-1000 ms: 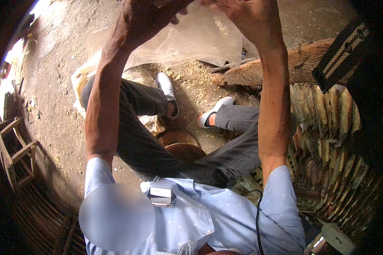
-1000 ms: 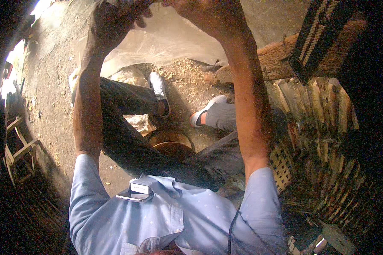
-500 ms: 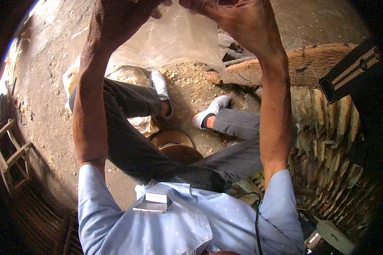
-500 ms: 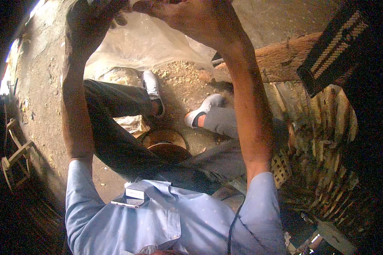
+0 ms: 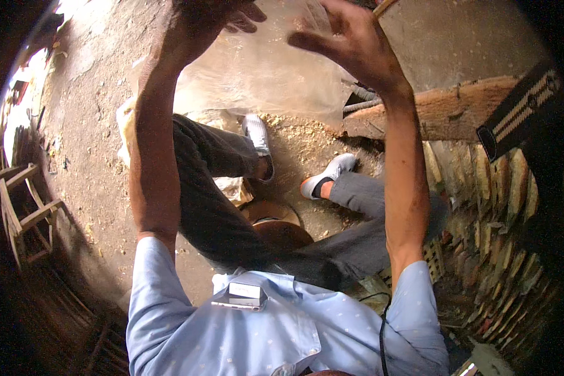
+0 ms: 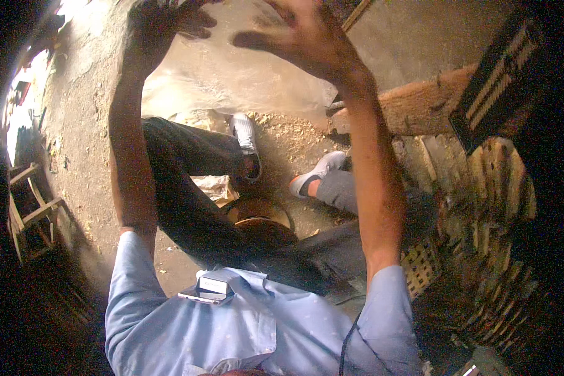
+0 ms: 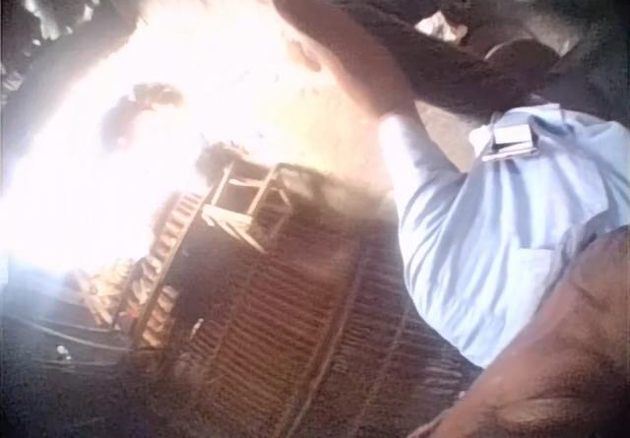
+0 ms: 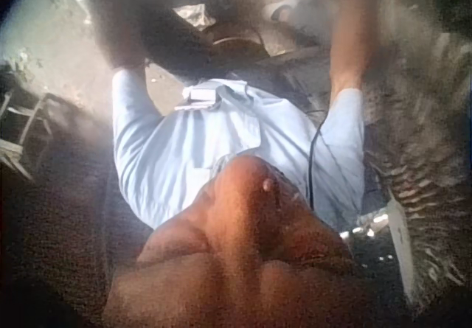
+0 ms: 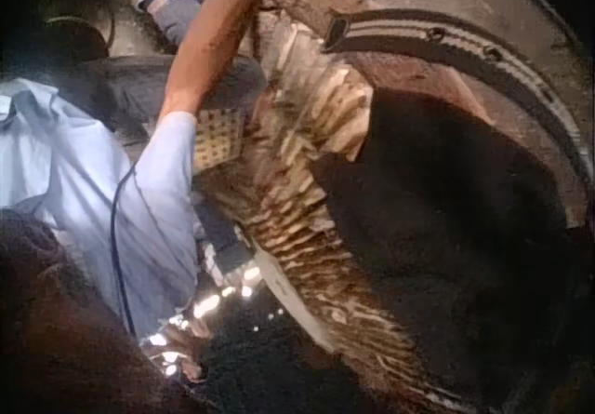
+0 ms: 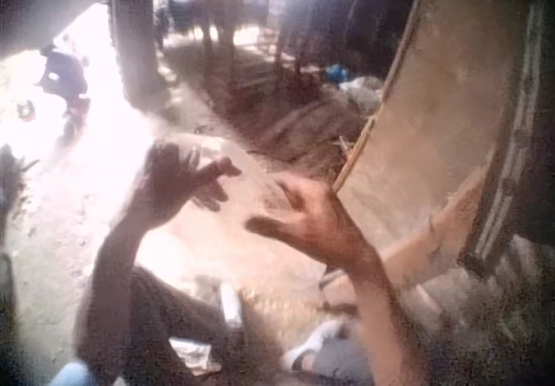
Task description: The person sits on the floor and assembles a woven tray by inserting a plastic sheet into the lattice frame, then lifting and repositioning the tray. The person repeats this process with another tray, handling the plastic and frame by hand.
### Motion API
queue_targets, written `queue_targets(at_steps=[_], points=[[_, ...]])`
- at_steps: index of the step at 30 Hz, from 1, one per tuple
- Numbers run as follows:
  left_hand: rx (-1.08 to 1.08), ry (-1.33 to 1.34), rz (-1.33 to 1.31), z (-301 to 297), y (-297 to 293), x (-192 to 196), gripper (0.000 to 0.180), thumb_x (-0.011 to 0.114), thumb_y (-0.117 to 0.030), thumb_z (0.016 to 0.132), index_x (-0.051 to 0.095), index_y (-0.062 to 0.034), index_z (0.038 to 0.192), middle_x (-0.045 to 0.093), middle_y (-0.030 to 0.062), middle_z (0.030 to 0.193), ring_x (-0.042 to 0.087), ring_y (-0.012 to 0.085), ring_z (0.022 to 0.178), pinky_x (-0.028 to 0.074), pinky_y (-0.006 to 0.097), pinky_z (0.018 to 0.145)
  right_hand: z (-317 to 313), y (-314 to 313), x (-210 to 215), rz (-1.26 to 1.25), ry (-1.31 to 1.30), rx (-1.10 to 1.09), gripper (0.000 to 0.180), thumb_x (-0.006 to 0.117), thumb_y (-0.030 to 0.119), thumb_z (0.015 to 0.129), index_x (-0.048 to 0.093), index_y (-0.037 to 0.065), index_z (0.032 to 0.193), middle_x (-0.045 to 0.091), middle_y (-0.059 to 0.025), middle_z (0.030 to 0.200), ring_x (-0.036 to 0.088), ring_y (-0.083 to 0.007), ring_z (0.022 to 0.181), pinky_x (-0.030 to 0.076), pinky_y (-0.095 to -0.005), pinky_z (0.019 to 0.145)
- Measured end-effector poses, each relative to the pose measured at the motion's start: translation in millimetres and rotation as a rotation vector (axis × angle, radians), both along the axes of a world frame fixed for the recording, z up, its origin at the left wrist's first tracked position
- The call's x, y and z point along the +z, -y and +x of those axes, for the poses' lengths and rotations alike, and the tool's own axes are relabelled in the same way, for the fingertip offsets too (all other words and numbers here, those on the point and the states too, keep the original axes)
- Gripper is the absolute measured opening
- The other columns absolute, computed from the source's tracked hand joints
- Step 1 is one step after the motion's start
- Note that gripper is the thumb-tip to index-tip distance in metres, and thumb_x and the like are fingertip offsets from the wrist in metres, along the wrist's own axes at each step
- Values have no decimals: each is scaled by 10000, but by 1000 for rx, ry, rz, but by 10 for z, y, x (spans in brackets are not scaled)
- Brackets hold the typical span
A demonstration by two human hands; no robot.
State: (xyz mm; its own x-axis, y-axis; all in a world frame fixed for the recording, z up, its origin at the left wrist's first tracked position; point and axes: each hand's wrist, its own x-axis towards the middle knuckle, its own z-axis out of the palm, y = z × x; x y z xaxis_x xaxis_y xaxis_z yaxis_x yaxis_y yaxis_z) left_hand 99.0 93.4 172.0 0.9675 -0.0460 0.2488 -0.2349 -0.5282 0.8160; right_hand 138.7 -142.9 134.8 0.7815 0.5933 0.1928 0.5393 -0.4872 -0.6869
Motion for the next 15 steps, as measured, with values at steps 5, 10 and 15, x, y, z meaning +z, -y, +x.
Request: queue_targets(at_steps=[5,10,15], points=[[88,271,-206,-11,-369,4,322,543,-218,1078,737,23,987,738,154,748,712,157,546,588,250,461,168,-167,-175,-37,-62,101,312,764,331,935,771,26,1000,760,-89,875,686,-121,776,536,-310,670],[370,386,-200,23,-500,-154,348,501,-208,1096,729,13,952,675,77,618,635,126,467,519,236,422,154,882,-1145,-332,-199,-17,385,799,378,893,772,32,1060,774,-123,950,718,-160,889,582,-370,783],[152,466,-16,-111,-76,-256,275,571,-190,1061,744,6,973,700,110,655,669,127,490,582,230,456,-48,389,-651,-17,301,9,431,813,332,840,734,45,1154,740,-185,991,721,-228,906,562,-374,812]])
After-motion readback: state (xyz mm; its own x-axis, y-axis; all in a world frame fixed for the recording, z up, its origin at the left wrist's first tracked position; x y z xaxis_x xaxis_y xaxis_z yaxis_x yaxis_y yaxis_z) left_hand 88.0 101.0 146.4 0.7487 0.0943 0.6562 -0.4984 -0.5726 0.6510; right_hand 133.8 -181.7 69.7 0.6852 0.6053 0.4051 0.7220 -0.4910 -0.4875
